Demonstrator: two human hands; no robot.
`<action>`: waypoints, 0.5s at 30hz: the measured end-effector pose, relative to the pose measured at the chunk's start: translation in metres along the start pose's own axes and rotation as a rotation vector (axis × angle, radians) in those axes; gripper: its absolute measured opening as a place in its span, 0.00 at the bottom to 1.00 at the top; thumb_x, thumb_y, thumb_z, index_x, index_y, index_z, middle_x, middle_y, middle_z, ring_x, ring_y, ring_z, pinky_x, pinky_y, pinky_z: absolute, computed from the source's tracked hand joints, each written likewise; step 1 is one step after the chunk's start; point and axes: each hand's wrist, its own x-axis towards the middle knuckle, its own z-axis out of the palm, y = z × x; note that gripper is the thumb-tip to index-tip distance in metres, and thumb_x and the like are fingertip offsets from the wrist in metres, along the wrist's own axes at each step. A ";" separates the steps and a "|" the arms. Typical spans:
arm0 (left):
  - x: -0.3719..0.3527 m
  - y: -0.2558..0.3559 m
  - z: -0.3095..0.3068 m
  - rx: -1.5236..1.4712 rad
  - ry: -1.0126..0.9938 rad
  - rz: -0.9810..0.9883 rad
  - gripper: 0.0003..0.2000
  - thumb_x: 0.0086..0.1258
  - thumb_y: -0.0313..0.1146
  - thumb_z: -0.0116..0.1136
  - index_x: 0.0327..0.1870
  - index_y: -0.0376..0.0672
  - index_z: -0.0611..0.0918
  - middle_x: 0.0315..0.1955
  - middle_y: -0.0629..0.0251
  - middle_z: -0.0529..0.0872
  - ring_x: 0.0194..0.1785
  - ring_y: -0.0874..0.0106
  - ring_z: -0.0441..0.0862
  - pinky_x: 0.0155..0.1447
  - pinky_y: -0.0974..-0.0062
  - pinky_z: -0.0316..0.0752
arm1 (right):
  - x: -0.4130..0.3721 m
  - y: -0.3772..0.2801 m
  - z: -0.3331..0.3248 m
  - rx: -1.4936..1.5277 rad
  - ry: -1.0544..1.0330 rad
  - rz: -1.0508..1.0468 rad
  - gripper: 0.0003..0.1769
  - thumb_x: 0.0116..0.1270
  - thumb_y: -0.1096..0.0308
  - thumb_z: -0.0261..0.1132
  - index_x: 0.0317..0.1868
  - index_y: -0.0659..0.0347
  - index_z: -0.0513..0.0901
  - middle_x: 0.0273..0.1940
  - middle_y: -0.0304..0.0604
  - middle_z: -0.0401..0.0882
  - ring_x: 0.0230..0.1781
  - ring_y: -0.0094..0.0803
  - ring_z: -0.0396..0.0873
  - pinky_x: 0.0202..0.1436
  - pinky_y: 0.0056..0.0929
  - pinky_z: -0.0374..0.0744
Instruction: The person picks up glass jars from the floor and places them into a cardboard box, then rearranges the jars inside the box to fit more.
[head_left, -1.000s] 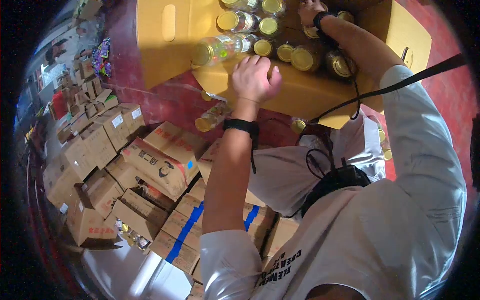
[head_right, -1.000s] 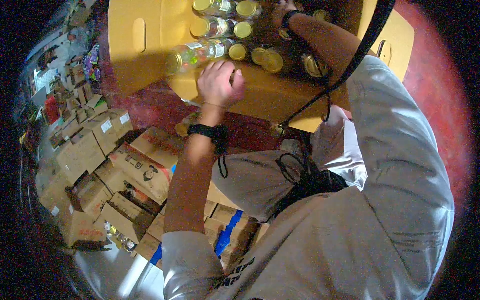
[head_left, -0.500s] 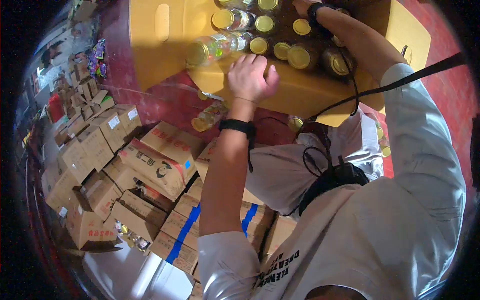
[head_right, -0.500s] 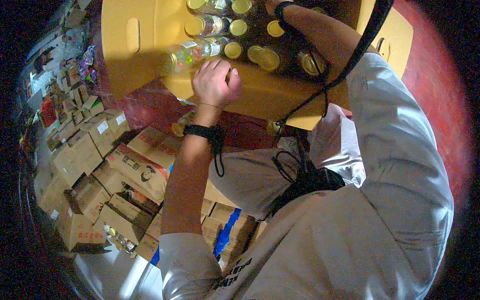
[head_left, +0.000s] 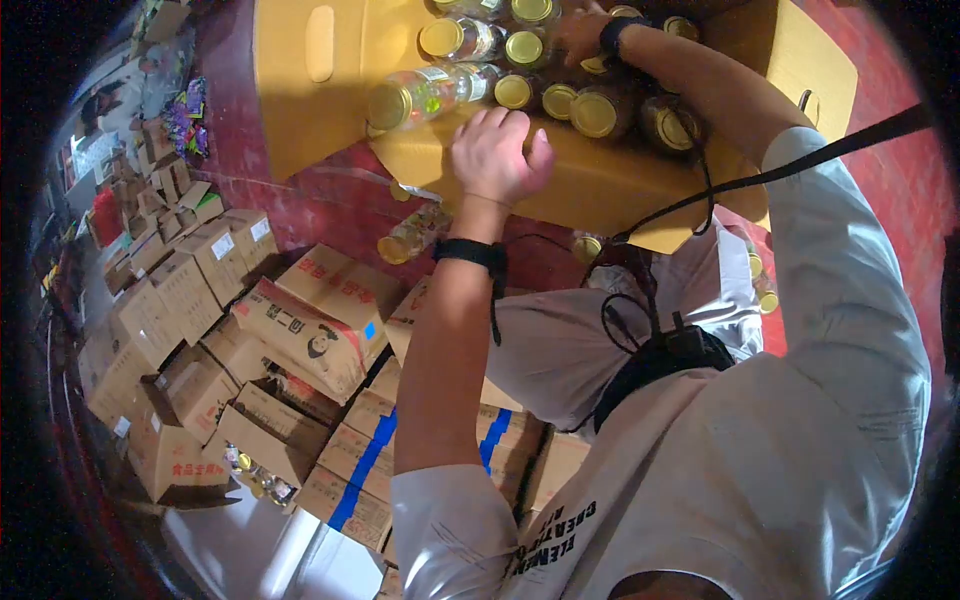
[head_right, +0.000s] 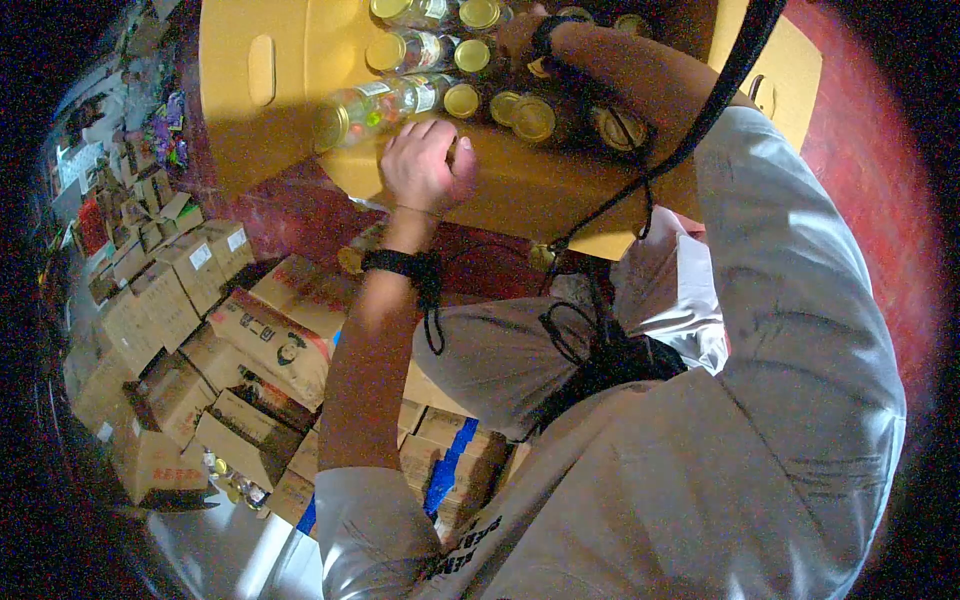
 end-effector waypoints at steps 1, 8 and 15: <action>0.000 0.001 0.000 0.004 -0.010 -0.004 0.12 0.56 0.46 0.56 0.23 0.47 0.77 0.25 0.62 0.79 0.33 0.59 0.78 0.36 0.59 0.73 | -0.004 -0.007 -0.009 0.060 -0.191 -0.020 0.22 0.53 0.56 0.69 0.51 0.47 0.85 0.47 0.46 0.85 0.51 0.46 0.81 0.53 0.56 0.75; 0.001 -0.002 0.002 0.009 0.013 0.019 0.12 0.54 0.45 0.57 0.23 0.47 0.77 0.25 0.63 0.79 0.33 0.60 0.79 0.36 0.59 0.73 | -0.007 0.022 0.037 0.124 -0.215 -0.179 0.20 0.49 0.66 0.67 0.46 0.51 0.87 0.46 0.46 0.86 0.47 0.45 0.83 0.47 0.48 0.79; 0.003 0.000 -0.003 0.041 -0.040 0.014 0.11 0.55 0.45 0.57 0.24 0.47 0.78 0.26 0.63 0.80 0.34 0.60 0.79 0.38 0.59 0.73 | 0.009 0.010 0.056 -0.062 -0.379 -0.017 0.12 0.46 0.68 0.67 0.34 0.57 0.89 0.39 0.49 0.87 0.41 0.46 0.85 0.45 0.47 0.80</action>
